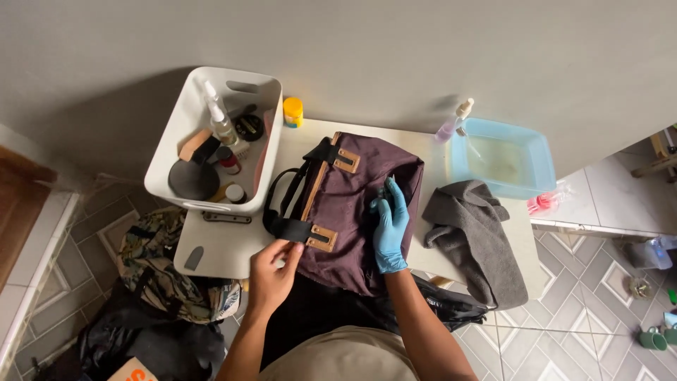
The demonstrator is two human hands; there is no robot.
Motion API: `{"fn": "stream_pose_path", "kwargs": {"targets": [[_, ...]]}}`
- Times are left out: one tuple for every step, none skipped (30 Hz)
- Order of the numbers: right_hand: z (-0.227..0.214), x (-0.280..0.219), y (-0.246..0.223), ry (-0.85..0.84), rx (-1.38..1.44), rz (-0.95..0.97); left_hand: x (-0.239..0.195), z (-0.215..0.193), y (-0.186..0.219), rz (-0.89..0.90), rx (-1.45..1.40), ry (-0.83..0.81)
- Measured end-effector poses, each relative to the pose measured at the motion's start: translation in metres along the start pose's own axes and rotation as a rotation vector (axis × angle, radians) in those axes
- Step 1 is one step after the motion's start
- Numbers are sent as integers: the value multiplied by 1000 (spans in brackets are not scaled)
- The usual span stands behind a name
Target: The person uses a pair of tweezers to clean the leather patches and metal hardware on a purple bag. They meticulously pick at the edges and crevices of the leather tabs while holding the bag steady with their other hand.
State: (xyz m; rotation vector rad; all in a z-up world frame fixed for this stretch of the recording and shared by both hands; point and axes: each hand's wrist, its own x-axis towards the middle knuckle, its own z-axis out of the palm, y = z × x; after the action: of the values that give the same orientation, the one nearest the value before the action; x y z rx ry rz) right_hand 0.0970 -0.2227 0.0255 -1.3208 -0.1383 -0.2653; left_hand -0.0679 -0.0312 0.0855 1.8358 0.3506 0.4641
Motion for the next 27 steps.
{"fn": "stream_pose_path", "kwargs": {"targets": [[-2, 0, 3, -30, 24, 12, -2, -4, 13, 14, 19, 77], [-3, 1, 2, -19, 23, 11, -2, -6, 17, 16, 19, 67], [-3, 0, 0, -28, 12, 21, -2, -9, 20, 183, 113, 206], [-1, 2, -1, -43, 3, 29, -2, -13, 24, 353, 206, 353], [-3, 0, -1, -39, 5, 26, -2, -15, 21, 358, 205, 351], [-2, 1, 0, -48, 15, 17, 0, -17, 18, 440, 233, 353], [-2, 0, 0, -57, 26, 8, 0, -20, 16, 522, 261, 354], [-2, 1, 3, -60, 29, 0, 5, -17, 11, 529, 259, 360], [-2, 1, 5, -53, 35, 12, 10, -13, 7, 642, 209, 280], [-3, 1, 7, -43, 39, 24, 15, -10, 4, 754, 158, 195], [-1, 2, 6, -44, 41, 17, 22, -5, 15, 760, 156, 198], [-1, 2, 4, -42, 39, 32, 27, 0, 26, 771, 238, 102], [-1, 1, 3, -41, 36, 48, 32, 5, 37, 778, 320, 7], [-1, 1, 1, -42, 37, 38, 35, 11, 31, 787, 316, 12], [0, 1, 0, -42, 35, 42, 39, 17, 25, 743, 390, -42], [1, 0, -2, -39, 34, 48, 42, 22, 19, 696, 464, -99], [2, 5, -2, -39, 35, 40, 47, 25, 11, 704, 461, -96], [1, 4, -1, -39, 29, 34, 47, 27, 2, 619, 399, -124], [-1, 3, 1, -39, 23, 29, 47, 29, -7, 535, 337, -151], [0, 2, 0, -38, 24, 33, 47, 29, -11, 532, 339, -154], [0, 1, -1, -30, 6, 53, 46, 28, -15, 521, 288, -160], [1, 3, -3, -27, -12, 68, 48, 28, -18, 513, 238, -160], [1, 4, -1, -29, -8, 69, 49, 27, -17, 513, 241, -158], [1, 3, 1, -32, -8, 56, 49, 26, -16, 499, 221, -173], [0, 3, 3, -35, -7, 44, 49, 25, -15, 486, 201, -188], [2, 2, -5, -34, -7, 46, 51, 25, -11, 484, 202, -189], [5, 3, -12, -16, 5, 35, 53, 25, -8, 479, 206, -181]]}}
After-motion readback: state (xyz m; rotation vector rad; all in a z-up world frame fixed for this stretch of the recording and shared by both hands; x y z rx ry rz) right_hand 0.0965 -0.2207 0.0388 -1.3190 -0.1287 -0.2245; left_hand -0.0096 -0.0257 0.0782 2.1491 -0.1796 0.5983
